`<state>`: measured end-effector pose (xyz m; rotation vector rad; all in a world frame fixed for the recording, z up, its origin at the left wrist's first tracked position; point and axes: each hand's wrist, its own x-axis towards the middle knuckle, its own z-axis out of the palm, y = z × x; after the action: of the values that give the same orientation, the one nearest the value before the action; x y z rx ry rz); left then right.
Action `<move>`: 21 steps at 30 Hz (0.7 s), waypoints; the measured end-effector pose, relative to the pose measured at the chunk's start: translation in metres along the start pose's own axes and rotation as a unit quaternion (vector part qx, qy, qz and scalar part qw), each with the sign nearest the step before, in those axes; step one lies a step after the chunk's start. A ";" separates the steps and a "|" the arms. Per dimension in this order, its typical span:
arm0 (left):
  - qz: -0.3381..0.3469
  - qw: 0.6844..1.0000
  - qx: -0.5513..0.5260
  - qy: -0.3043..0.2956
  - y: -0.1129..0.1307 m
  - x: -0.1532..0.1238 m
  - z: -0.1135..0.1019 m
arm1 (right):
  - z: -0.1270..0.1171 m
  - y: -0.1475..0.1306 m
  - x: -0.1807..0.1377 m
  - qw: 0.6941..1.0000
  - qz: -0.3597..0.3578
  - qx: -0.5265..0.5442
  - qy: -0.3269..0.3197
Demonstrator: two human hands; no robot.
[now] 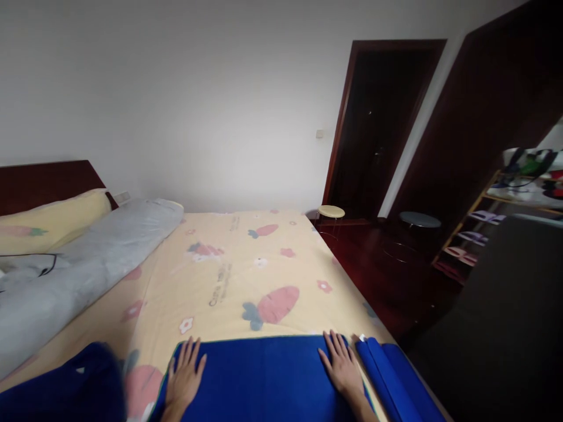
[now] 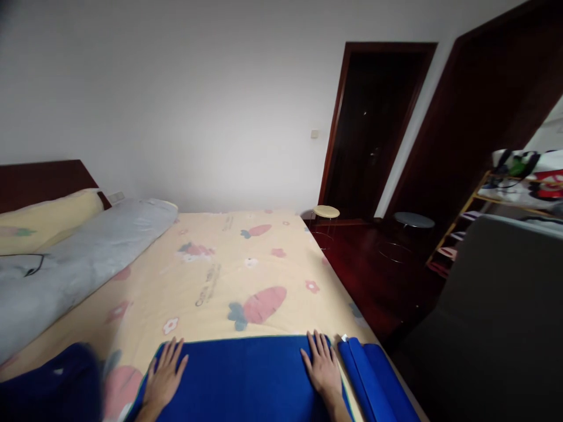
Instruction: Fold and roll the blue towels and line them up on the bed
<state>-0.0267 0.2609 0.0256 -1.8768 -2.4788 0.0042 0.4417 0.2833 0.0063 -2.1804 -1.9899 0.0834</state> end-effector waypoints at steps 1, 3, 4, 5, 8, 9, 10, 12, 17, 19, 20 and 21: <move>-0.023 1.000 0.012 0.006 -0.015 0.005 0.004 | 0.002 0.011 0.001 1.000 0.009 -0.009 0.008; -0.049 0.998 0.025 0.016 -0.031 0.010 0.012 | 0.007 0.020 0.000 0.999 0.013 -0.016 0.027; -0.053 0.998 0.028 0.017 -0.033 0.011 0.015 | 0.010 0.020 0.000 0.999 0.015 -0.017 0.035; -0.053 0.998 0.027 0.013 -0.033 0.012 0.017 | 0.012 0.020 0.000 0.999 0.017 -0.016 0.038; -0.050 0.998 0.006 -0.042 -0.033 0.018 0.005 | 0.014 0.025 0.006 1.000 0.029 0.004 -0.008; -0.047 0.996 -0.007 -0.076 -0.033 0.021 -0.004 | 0.012 0.028 0.010 0.999 0.030 0.012 -0.036; -0.046 0.993 -0.017 -0.110 -0.034 0.024 -0.015 | 0.008 0.031 0.014 0.997 0.029 0.017 -0.063; -0.052 0.989 -0.020 -0.138 -0.032 0.025 -0.039 | -0.001 0.031 0.018 0.996 0.022 0.017 -0.090; 0.047 0.998 -0.022 -0.036 0.026 -0.037 -0.056 | -0.015 -0.037 -0.027 0.999 -0.010 0.024 0.036; 0.114 0.991 -0.063 -0.015 0.069 -0.085 -0.034 | -0.006 -0.075 -0.068 0.987 -0.123 0.084 0.051; 0.144 0.986 -0.083 -0.020 0.091 -0.110 -0.018 | 0.002 -0.091 -0.090 0.980 -0.160 0.112 0.046; 0.169 0.980 -0.099 -0.034 0.110 -0.134 -0.001 | 0.010 -0.102 -0.111 0.974 -0.180 0.132 0.033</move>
<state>0.1152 0.1616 0.0213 -2.3956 -2.2401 -0.1780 0.3291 0.1823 0.0047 -1.6195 -2.1592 0.2082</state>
